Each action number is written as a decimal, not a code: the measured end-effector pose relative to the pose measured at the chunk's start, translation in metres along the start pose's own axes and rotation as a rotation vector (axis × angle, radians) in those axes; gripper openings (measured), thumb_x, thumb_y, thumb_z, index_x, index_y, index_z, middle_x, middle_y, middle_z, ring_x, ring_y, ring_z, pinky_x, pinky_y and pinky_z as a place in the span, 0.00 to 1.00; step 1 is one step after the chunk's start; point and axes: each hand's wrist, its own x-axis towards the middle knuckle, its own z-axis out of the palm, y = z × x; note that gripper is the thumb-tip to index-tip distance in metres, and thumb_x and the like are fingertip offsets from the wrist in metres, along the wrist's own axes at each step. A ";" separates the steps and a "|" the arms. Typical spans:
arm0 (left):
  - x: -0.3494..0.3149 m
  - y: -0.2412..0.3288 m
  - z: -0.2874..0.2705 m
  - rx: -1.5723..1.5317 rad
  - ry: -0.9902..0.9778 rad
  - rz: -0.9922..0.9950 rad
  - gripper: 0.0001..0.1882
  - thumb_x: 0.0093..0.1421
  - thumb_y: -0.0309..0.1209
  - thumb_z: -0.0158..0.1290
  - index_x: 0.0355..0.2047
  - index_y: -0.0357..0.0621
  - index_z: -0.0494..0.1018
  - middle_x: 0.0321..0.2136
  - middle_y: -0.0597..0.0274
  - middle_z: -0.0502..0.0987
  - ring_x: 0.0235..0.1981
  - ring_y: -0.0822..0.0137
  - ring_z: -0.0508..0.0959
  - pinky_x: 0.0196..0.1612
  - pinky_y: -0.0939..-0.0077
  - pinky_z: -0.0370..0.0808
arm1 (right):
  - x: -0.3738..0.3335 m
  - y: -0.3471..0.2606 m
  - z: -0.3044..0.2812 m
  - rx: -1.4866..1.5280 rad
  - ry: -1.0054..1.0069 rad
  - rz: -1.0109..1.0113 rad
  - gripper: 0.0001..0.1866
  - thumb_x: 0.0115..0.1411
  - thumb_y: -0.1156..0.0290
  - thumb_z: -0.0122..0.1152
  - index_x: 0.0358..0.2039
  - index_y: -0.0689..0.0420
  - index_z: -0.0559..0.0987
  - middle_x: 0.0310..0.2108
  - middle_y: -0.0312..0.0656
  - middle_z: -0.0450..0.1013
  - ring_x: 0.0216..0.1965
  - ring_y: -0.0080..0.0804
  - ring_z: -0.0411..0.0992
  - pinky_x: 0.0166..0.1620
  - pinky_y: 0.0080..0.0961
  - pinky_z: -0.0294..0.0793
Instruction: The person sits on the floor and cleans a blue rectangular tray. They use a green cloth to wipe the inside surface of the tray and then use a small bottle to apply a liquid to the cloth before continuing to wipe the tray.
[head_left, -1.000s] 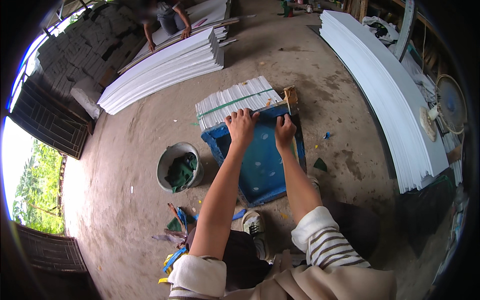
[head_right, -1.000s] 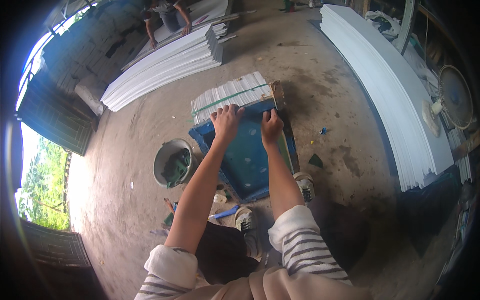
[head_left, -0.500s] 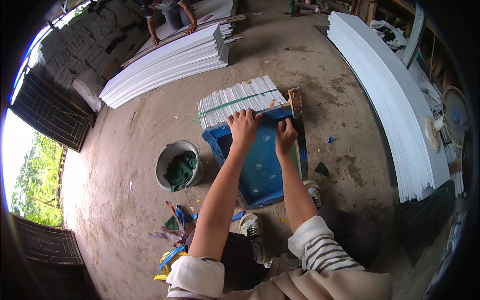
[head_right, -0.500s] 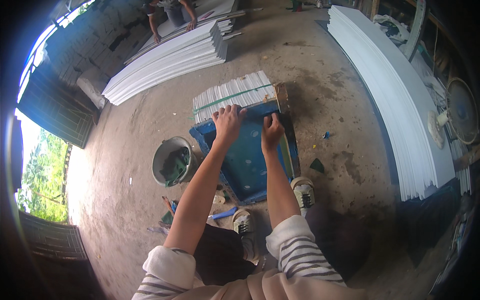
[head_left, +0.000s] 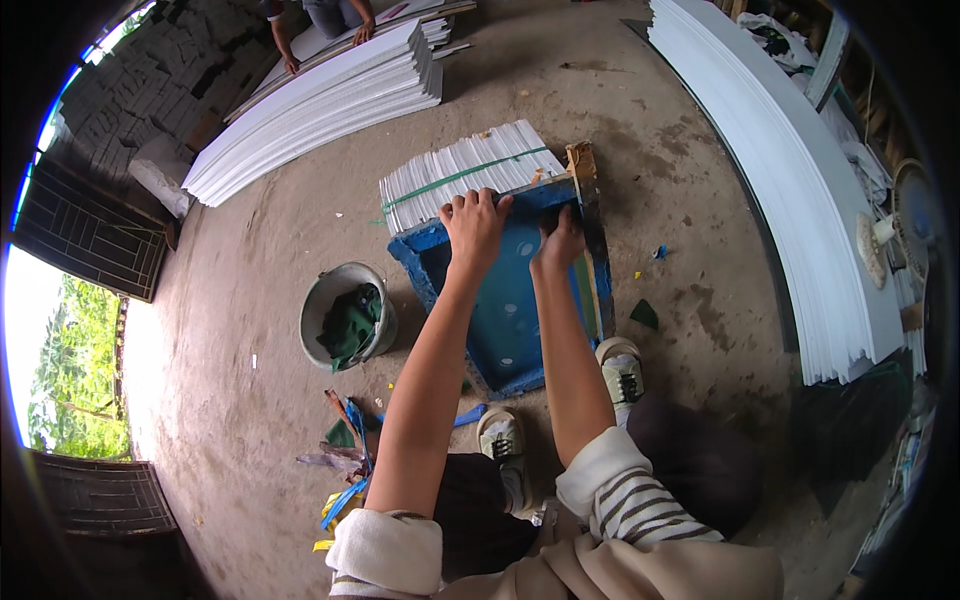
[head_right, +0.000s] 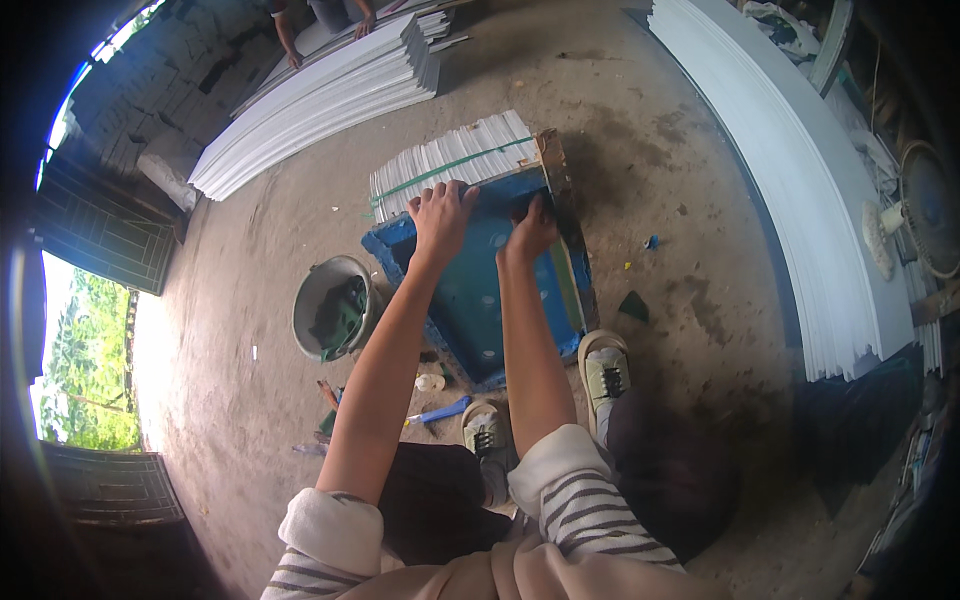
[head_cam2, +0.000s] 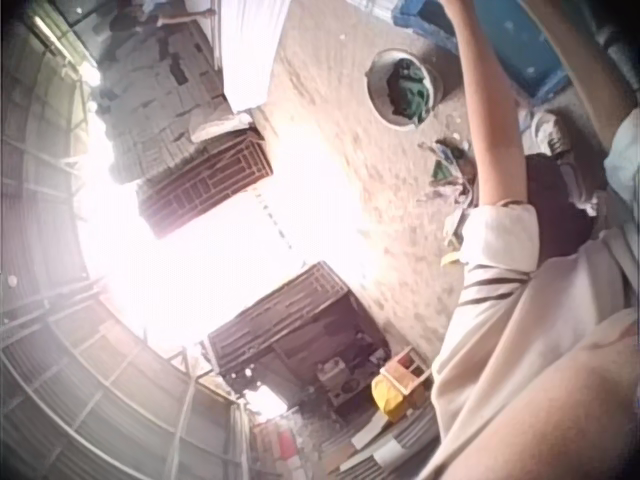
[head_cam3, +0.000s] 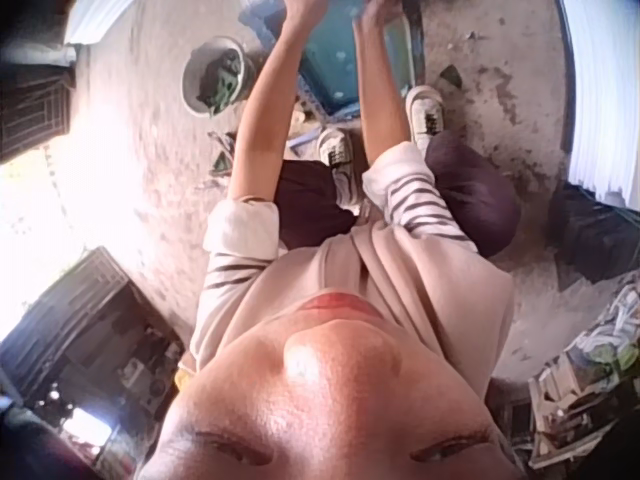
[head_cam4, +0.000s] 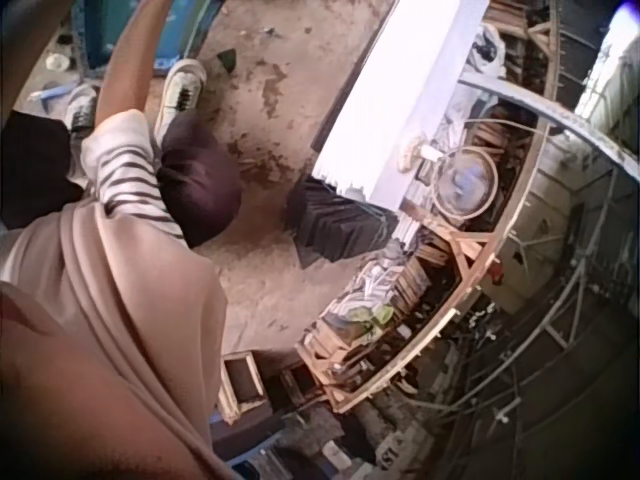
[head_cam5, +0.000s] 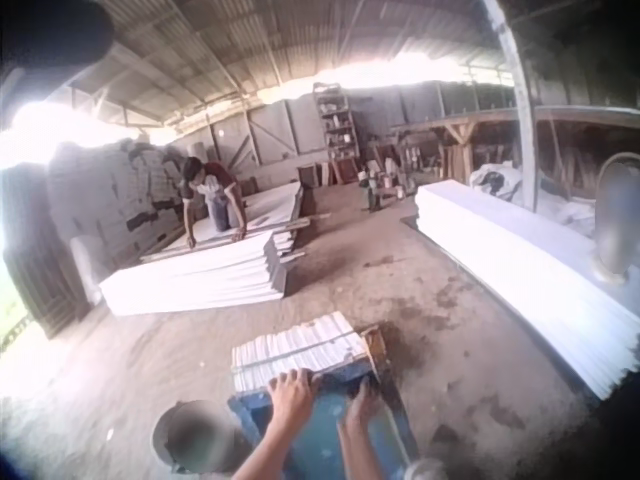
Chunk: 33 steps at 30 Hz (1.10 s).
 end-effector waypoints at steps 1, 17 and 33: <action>0.000 0.000 -0.001 0.011 -0.003 -0.005 0.20 0.62 0.48 0.44 0.34 0.43 0.73 0.32 0.55 0.75 0.38 0.54 0.72 0.48 0.52 0.60 | -0.001 0.000 0.005 -0.044 0.038 0.042 0.13 0.59 0.71 0.56 0.40 0.68 0.72 0.35 0.49 0.73 0.29 0.31 0.72 0.30 0.26 0.72; -0.002 -0.003 -0.010 0.071 -0.095 -0.042 0.22 0.63 0.49 0.41 0.38 0.44 0.73 0.35 0.54 0.76 0.41 0.54 0.73 0.48 0.51 0.60 | 0.006 -0.008 -0.004 -1.254 -0.222 -0.550 0.15 0.59 0.65 0.45 0.27 0.66 0.73 0.27 0.60 0.73 0.32 0.60 0.72 0.37 0.49 0.71; 0.012 -0.023 0.020 0.025 -0.114 -0.069 0.22 0.62 0.50 0.42 0.35 0.44 0.74 0.33 0.57 0.76 0.40 0.56 0.73 0.48 0.52 0.59 | -0.023 0.013 -0.040 -0.950 -0.557 -0.568 0.07 0.60 0.72 0.46 0.29 0.62 0.70 0.19 0.53 0.68 0.22 0.53 0.68 0.26 0.38 0.64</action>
